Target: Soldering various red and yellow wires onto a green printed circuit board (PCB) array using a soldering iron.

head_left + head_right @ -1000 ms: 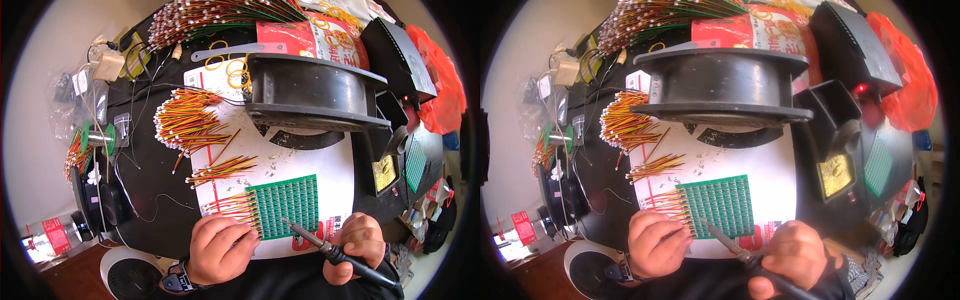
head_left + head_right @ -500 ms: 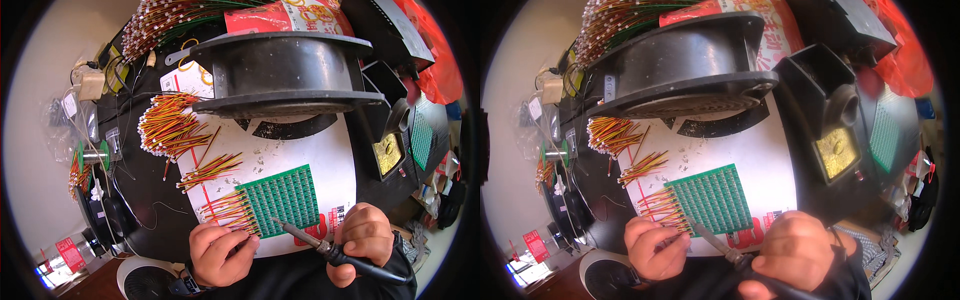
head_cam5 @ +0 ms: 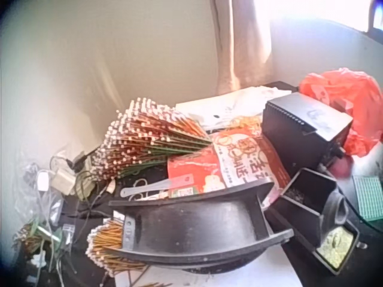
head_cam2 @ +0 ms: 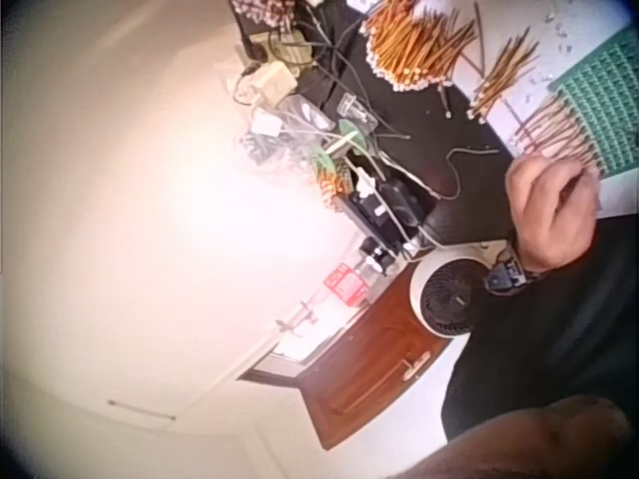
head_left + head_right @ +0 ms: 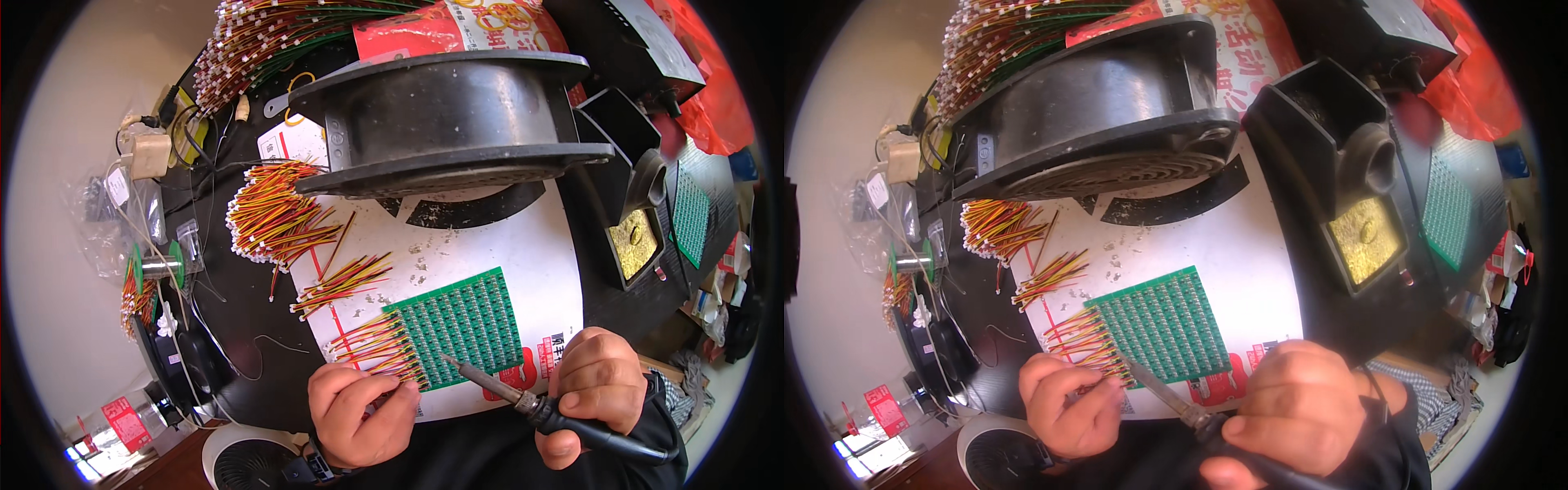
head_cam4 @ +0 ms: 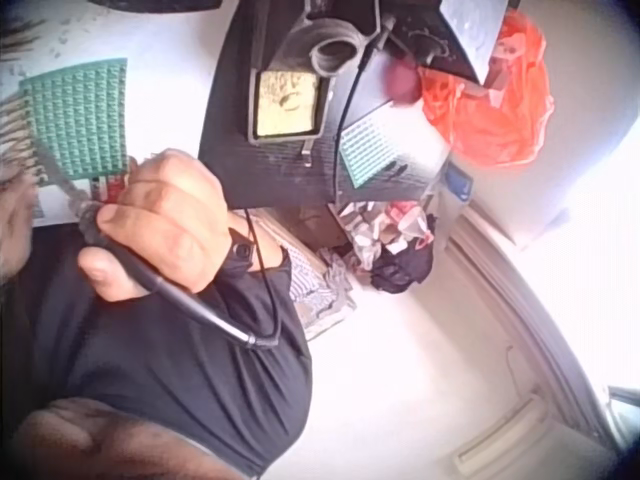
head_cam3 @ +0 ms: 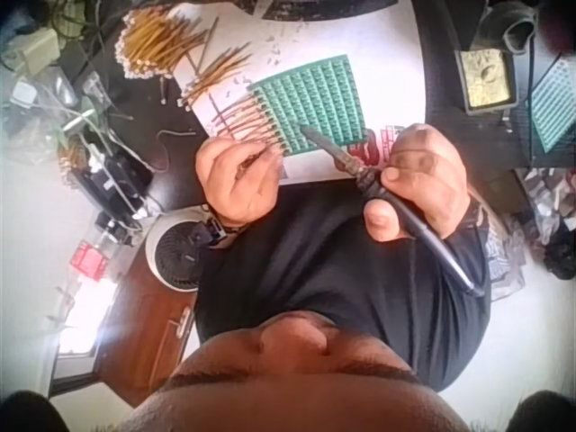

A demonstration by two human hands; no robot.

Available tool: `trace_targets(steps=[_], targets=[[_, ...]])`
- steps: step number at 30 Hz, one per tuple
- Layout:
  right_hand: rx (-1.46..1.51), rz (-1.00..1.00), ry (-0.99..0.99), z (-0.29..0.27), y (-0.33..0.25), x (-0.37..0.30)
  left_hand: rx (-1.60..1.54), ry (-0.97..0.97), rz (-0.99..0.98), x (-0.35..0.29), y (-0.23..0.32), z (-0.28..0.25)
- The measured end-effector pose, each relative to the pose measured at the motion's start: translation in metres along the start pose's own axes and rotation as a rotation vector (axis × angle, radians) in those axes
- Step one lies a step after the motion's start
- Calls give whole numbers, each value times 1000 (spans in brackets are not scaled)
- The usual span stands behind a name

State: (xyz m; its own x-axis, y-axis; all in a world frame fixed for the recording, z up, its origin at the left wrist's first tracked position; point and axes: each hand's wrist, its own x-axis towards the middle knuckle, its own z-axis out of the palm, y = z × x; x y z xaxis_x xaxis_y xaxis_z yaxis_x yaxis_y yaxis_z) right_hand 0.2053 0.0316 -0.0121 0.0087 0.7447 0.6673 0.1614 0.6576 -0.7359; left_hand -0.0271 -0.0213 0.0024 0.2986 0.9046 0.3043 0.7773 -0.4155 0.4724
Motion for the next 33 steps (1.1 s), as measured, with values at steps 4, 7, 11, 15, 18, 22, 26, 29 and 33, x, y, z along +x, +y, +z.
trace_targets(steps=[4,7,11,15,18,22,26,29,33], targets=[[3,35,-100,-5,-3,3,68,45,-36,-1,-3,1],[23,0,-78,-4,1,2,37,29,-84,2,-2,0],[31,-3,-87,-3,-1,2,34,15,-139,4,0,1],[59,48,-293,-7,-4,9,326,44,-49,-3,7,4],[53,71,-430,-6,-5,14,380,16,-12,-10,12,3],[9,93,-463,2,-8,12,196,-31,-20,-5,6,1],[-60,99,-478,-1,-12,15,80,-3,-5,-1,-5,3],[-100,124,-485,0,-13,14,25,15,3,1,-7,4],[-94,115,-497,1,-11,14,46,19,-6,0,-5,5]])
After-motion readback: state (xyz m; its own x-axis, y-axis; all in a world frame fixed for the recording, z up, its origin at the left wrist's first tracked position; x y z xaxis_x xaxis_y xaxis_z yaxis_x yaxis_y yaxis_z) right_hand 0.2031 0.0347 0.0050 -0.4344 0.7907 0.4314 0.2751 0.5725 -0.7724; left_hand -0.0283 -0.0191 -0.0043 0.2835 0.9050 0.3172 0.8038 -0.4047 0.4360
